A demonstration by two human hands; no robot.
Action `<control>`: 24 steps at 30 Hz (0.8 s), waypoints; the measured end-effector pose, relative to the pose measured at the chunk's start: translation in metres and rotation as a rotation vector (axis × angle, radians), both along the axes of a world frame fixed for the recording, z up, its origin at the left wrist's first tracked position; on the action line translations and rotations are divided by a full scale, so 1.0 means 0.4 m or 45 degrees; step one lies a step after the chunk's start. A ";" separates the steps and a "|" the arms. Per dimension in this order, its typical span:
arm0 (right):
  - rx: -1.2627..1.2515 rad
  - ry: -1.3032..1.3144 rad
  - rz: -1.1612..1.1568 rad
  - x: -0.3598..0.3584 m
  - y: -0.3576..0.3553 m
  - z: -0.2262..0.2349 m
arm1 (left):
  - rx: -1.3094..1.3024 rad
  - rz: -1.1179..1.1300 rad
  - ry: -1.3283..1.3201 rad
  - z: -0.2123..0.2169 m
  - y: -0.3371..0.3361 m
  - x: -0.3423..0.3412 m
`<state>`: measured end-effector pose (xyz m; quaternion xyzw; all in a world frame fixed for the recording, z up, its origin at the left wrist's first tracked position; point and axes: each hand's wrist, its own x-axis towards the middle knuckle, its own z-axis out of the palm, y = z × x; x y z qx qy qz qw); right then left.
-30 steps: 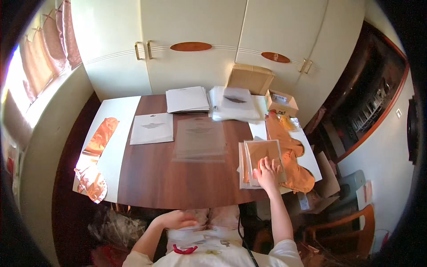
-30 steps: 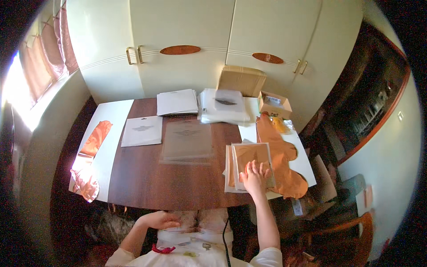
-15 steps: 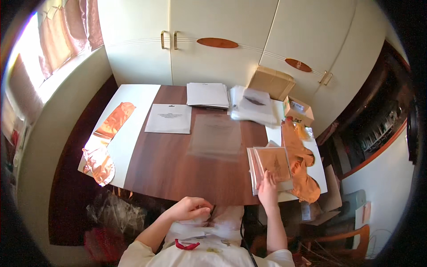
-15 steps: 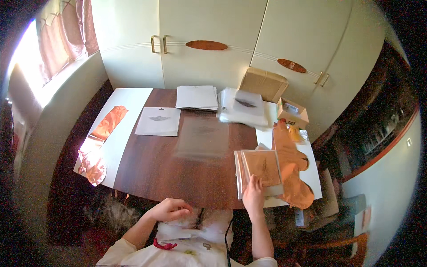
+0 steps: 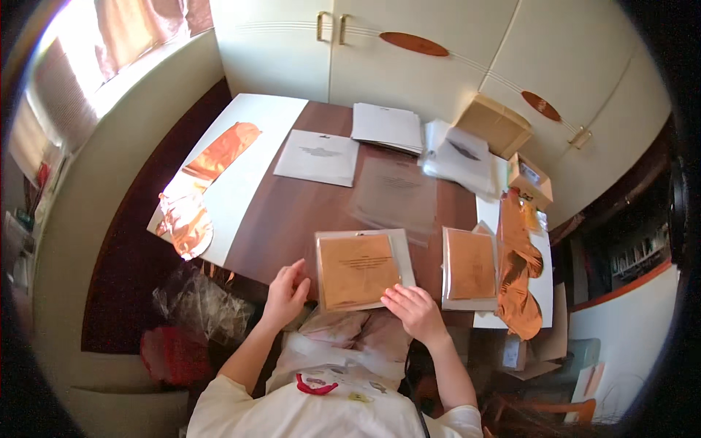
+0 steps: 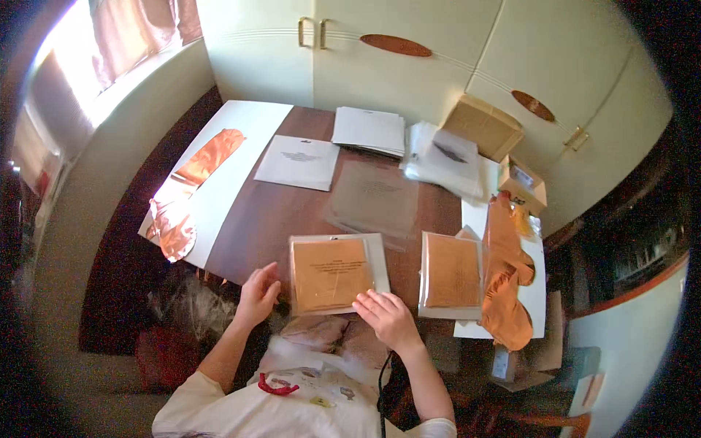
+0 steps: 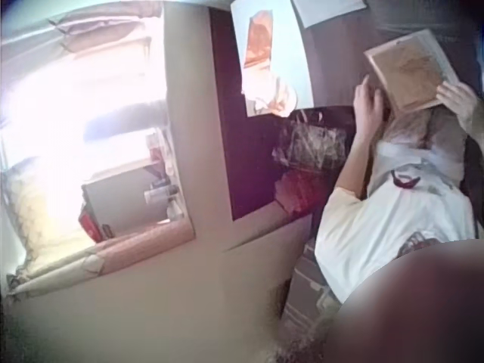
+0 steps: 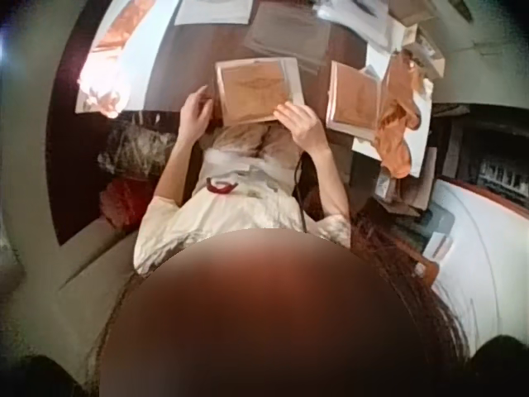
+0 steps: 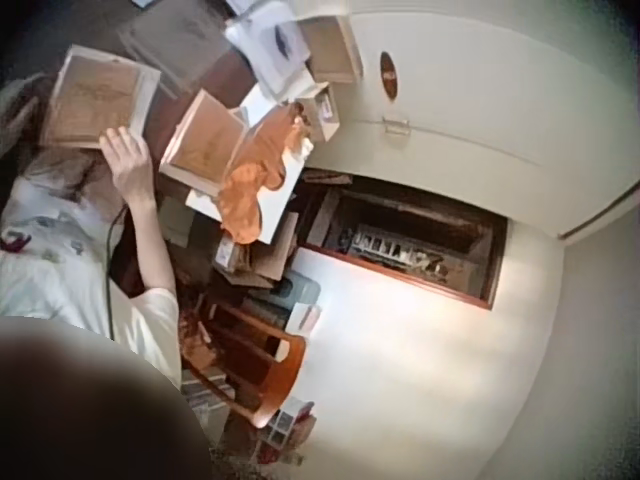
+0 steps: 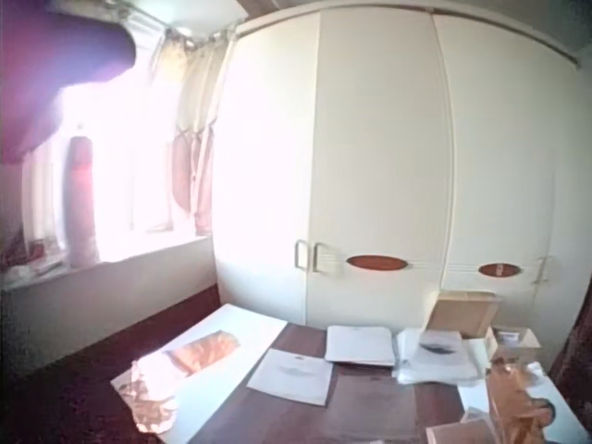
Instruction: Folding foil balloons and placing them into cardboard and plastic packaging sleeves.
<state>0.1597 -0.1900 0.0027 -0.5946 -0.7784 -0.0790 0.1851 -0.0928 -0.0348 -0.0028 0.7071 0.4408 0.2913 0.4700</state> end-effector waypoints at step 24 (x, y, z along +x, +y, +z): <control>-0.505 0.373 -0.010 -0.243 0.227 -0.024 | 1.037 -0.585 0.671 -0.042 0.118 0.069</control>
